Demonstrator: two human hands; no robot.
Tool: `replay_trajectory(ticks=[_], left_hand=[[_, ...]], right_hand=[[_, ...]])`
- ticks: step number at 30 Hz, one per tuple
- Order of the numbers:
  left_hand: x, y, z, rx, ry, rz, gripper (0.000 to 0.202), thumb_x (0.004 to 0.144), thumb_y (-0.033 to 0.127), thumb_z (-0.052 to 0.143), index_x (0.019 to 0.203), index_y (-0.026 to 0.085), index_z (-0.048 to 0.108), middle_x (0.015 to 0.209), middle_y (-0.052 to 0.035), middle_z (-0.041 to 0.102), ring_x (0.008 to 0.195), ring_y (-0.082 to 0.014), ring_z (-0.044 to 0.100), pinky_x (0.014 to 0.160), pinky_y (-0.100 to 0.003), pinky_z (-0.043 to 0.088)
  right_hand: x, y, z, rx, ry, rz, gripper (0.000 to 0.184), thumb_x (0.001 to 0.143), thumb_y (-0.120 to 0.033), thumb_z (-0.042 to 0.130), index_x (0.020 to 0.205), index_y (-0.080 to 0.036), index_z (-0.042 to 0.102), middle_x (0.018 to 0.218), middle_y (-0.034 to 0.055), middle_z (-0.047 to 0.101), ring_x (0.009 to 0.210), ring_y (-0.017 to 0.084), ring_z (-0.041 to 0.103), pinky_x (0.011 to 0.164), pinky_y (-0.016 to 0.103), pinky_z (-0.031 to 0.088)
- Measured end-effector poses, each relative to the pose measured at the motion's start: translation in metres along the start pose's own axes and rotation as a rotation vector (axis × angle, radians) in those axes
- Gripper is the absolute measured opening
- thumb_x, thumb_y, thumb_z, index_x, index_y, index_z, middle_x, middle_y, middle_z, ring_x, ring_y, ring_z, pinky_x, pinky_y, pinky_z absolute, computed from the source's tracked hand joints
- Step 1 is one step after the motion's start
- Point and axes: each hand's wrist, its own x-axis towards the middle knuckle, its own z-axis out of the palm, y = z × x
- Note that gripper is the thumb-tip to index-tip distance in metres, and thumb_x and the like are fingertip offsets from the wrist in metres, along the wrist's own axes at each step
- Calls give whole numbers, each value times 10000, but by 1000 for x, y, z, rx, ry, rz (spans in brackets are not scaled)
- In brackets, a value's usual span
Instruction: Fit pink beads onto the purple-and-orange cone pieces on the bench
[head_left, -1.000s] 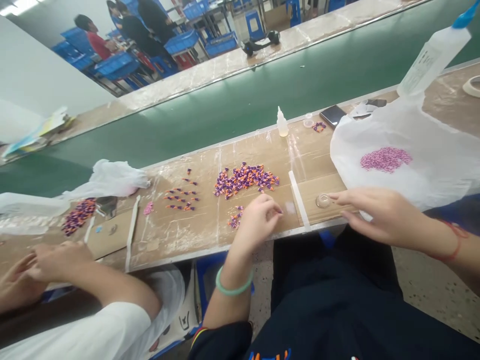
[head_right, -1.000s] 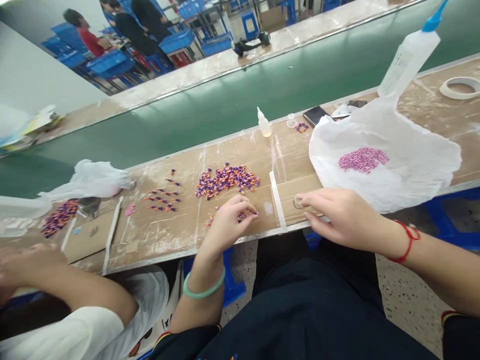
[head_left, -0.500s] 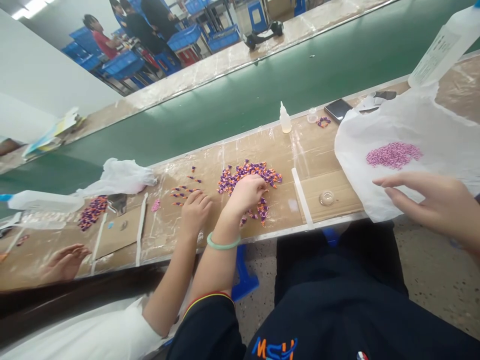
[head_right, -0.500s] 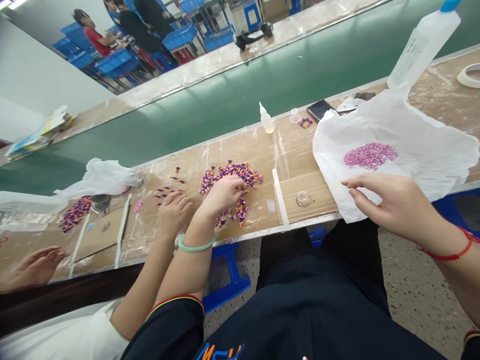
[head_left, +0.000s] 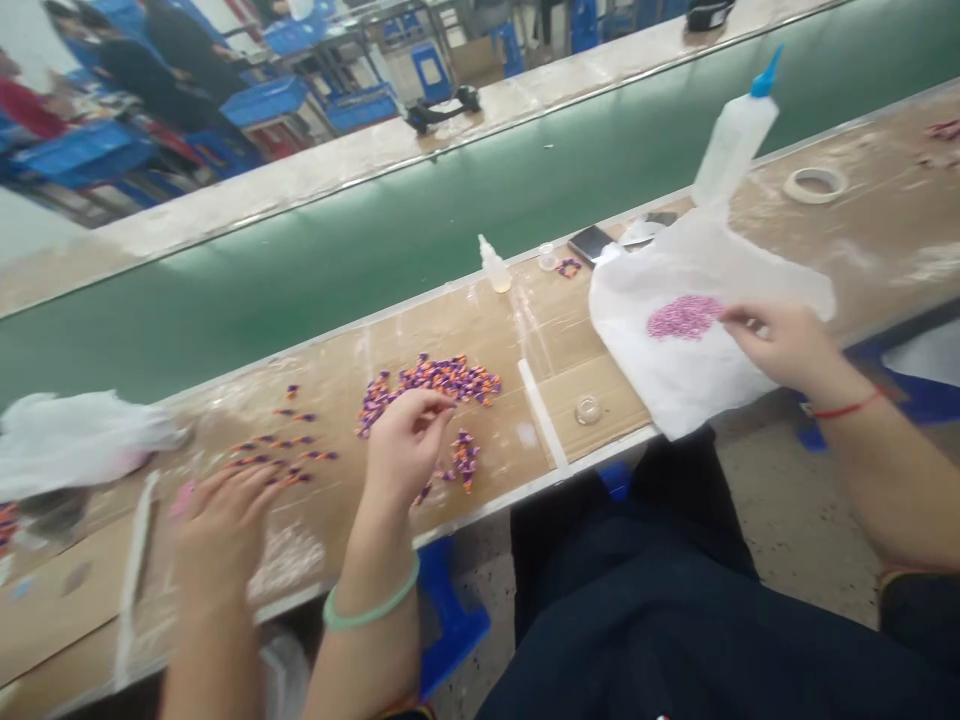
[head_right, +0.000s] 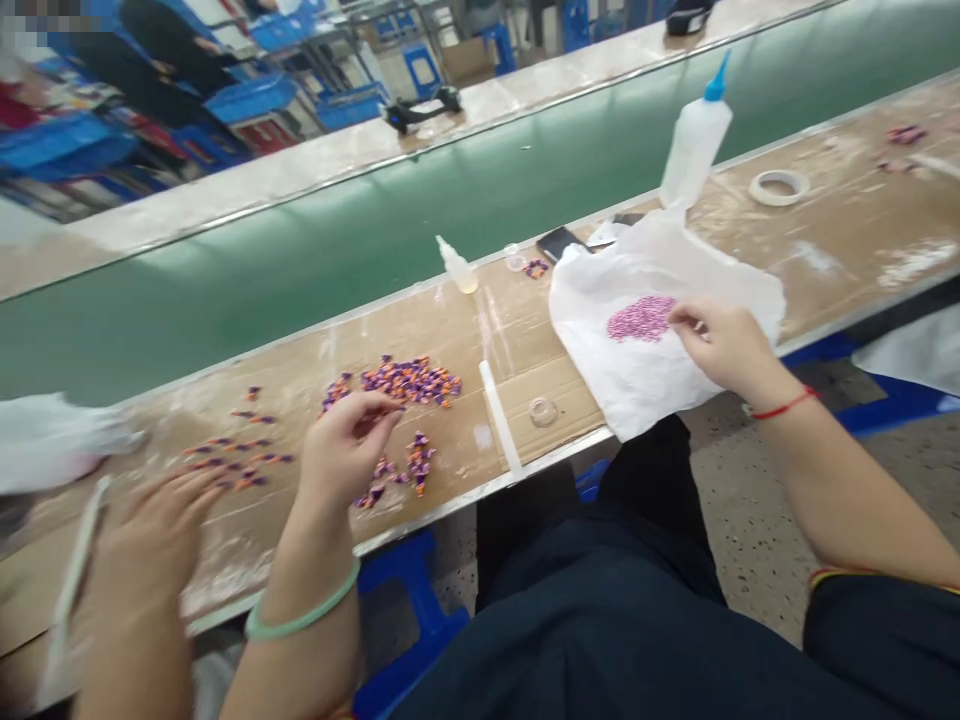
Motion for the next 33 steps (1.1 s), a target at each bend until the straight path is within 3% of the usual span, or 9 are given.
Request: replay_trajectory(ticks=[3, 5, 9, 14, 20, 24, 28, 33], left_hand=[[5, 28, 20, -23, 41, 94, 142, 884, 293, 588, 794, 212, 662, 860, -52, 672, 758, -190, 627, 628, -297, 494], [1, 37, 24, -45, 32, 100, 146, 878, 312, 592, 784, 218, 652, 782, -33, 660, 667, -173, 602, 590, -285, 468], [-16, 43, 22, -185, -29, -39, 144, 869, 361, 606, 834, 224, 628, 675, 6, 623, 551, -152, 576, 535, -262, 466], [-32, 61, 29, -355, -100, -101, 175, 851, 368, 635, 777, 212, 610, 755, -24, 660, 607, -164, 614, 535, -260, 491], [-41, 78, 42, -454, -121, -96, 129, 872, 306, 624, 785, 211, 620, 796, -30, 657, 677, -170, 620, 606, -274, 507], [-46, 80, 48, -529, -104, -133, 120, 874, 293, 627, 791, 208, 615, 812, -30, 650, 712, -172, 627, 629, -273, 512], [-50, 82, 49, -566, -68, -175, 134, 854, 305, 654, 779, 204, 609, 800, -27, 647, 701, -171, 624, 630, -276, 517], [-52, 83, 51, -616, -51, -214, 146, 850, 312, 672, 779, 200, 609, 794, -26, 653, 687, -160, 616, 637, -269, 522]], right_hand=[[12, 10, 2, -32, -61, 33, 191, 831, -281, 559, 895, -195, 718, 918, 91, 741, 757, 221, 663, 749, 379, 543], [19, 14, 5, -30, -160, 37, 158, 820, -237, 570, 863, -182, 712, 911, 93, 731, 781, 218, 650, 759, 365, 527], [26, 18, 14, -29, -271, 30, 82, 769, -160, 611, 764, -183, 690, 840, 65, 718, 788, 205, 629, 751, 328, 493], [27, 20, 26, -34, -310, 72, 33, 766, -171, 635, 747, -174, 662, 819, 66, 701, 768, 200, 609, 707, 311, 447], [27, 17, 32, 7, -287, 122, 102, 738, -157, 639, 658, -187, 584, 769, 66, 660, 749, 206, 576, 716, 326, 419], [24, 16, 31, 111, -202, 160, 100, 746, -162, 619, 674, -189, 556, 777, 78, 644, 764, 218, 567, 766, 365, 429], [22, 19, 32, 312, -107, 230, 86, 764, -226, 626, 751, -198, 545, 742, 48, 623, 735, 192, 567, 749, 362, 464], [20, 16, 30, 627, -67, 298, 327, 694, -408, 767, 823, -202, 549, 761, 33, 636, 732, 172, 615, 715, 345, 517]])
